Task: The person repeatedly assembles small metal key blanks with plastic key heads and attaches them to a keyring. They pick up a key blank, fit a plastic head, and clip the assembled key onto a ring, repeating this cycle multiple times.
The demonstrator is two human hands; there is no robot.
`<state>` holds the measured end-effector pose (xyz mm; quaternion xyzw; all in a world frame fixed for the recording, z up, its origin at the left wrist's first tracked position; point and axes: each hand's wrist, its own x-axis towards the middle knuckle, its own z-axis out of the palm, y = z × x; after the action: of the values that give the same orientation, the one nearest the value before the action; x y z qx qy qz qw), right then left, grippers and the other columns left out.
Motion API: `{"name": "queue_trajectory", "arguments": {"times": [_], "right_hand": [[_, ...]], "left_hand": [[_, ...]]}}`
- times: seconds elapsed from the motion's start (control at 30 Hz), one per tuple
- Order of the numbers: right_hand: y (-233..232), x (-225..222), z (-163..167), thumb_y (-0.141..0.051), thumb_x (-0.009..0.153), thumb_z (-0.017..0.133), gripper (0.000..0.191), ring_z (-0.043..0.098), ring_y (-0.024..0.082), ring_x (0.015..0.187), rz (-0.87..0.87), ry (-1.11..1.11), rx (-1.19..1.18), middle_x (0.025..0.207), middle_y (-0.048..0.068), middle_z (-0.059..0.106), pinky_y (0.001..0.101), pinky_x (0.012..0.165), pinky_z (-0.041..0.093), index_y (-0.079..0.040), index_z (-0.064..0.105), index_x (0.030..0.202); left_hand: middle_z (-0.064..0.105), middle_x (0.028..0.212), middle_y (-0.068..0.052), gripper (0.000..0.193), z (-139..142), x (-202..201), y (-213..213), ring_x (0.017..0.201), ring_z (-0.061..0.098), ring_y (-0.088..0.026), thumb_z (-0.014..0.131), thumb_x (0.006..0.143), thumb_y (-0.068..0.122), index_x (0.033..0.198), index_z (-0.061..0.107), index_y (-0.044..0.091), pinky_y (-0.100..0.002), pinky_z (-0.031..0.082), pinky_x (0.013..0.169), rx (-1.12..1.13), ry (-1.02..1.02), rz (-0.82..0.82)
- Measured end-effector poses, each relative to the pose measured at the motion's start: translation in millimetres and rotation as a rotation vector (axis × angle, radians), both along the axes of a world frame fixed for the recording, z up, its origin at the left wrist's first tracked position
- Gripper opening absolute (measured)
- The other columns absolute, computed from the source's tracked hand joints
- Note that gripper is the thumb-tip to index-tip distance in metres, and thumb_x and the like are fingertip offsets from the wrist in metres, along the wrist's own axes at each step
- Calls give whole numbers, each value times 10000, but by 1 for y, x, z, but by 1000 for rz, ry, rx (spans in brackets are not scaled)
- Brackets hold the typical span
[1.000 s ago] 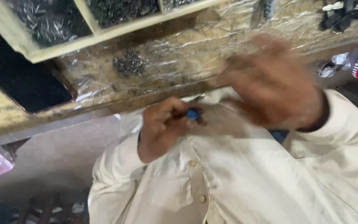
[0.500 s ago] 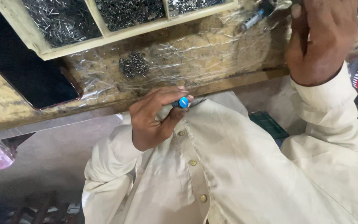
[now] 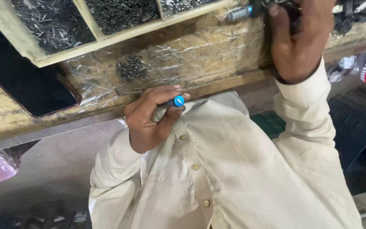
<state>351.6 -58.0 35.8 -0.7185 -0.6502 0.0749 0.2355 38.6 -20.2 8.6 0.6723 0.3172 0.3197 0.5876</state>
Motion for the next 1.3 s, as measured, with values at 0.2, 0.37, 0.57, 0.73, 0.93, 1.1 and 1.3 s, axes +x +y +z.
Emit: {"name": "queue_trajectory", "arguments": {"times": [0.2, 0.37, 0.57, 0.73, 0.93, 1.1, 1.3], "right_hand": [[-23, 12, 9, 60, 1146, 492, 272, 676, 185, 825, -150, 346, -8, 1137, 183, 712, 325, 690, 510, 78, 492, 1418], [-38, 41, 32, -68, 1219, 469, 255, 696, 201, 973, -144, 615, -185, 1233, 146, 696, 304, 830, 574, 22, 605, 1415], [-56, 85, 10, -196, 1204, 475, 219, 672, 269, 1036, -160, 808, -284, 1122, 141, 629, 331, 862, 544, -14, 569, 1283], [-35, 75, 25, -189, 1203, 532, 195, 663, 267, 1052, -90, 1058, -351, 1173, 98, 622, 356, 894, 563, -27, 546, 1310], [-33, -55, 20, 2, 1077, 594, 179, 760, 336, 944, -320, 1257, 265, 1084, 116, 669, 369, 751, 658, -41, 486, 1213], [-57, -137, -38, 28, 1040, 535, 317, 736, 297, 952, -257, 1196, 526, 1239, 331, 699, 309, 759, 597, -60, 442, 1329], [-81, -118, -43, 62, 1141, 431, 592, 623, 170, 1392, 304, 968, 41, 1652, 186, 482, 310, 1138, 521, -184, 213, 1634]], "left_hand": [[768, 1129, -100, 224, 1, 1, 2, 1126, 754, -277, 788, 975, 40, 1152, 654, 8, -364, 600, 1034, 6, -1, 0], [766, 1130, -99, 218, 1, 1, 3, 1126, 752, -276, 785, 982, 78, 1152, 666, 10, -367, 598, 1034, 3, 10, -14], [766, 1142, -94, 214, 0, -2, 3, 1133, 754, -269, 776, 997, 103, 1157, 667, 12, -344, 600, 993, -28, -12, -13], [766, 1138, -98, 210, 2, -2, 5, 1121, 752, -276, 762, 999, 95, 1165, 670, 6, -362, 602, 1015, -36, -11, -34], [763, 1155, -92, 207, 1, 2, 2, 1107, 756, -268, 754, 1010, 54, 1194, 662, 23, -354, 591, 1015, 3, -51, -12], [732, 1202, -138, 284, -6, -2, -4, 1130, 751, -300, 762, 950, -17, 1207, 649, 28, -357, 610, 975, -3, 27, 4], [720, 1142, -146, 326, -13, 0, -18, 1013, 767, -271, 800, 897, -65, 1162, 634, 27, -316, 623, 820, -55, -26, 77]]}}
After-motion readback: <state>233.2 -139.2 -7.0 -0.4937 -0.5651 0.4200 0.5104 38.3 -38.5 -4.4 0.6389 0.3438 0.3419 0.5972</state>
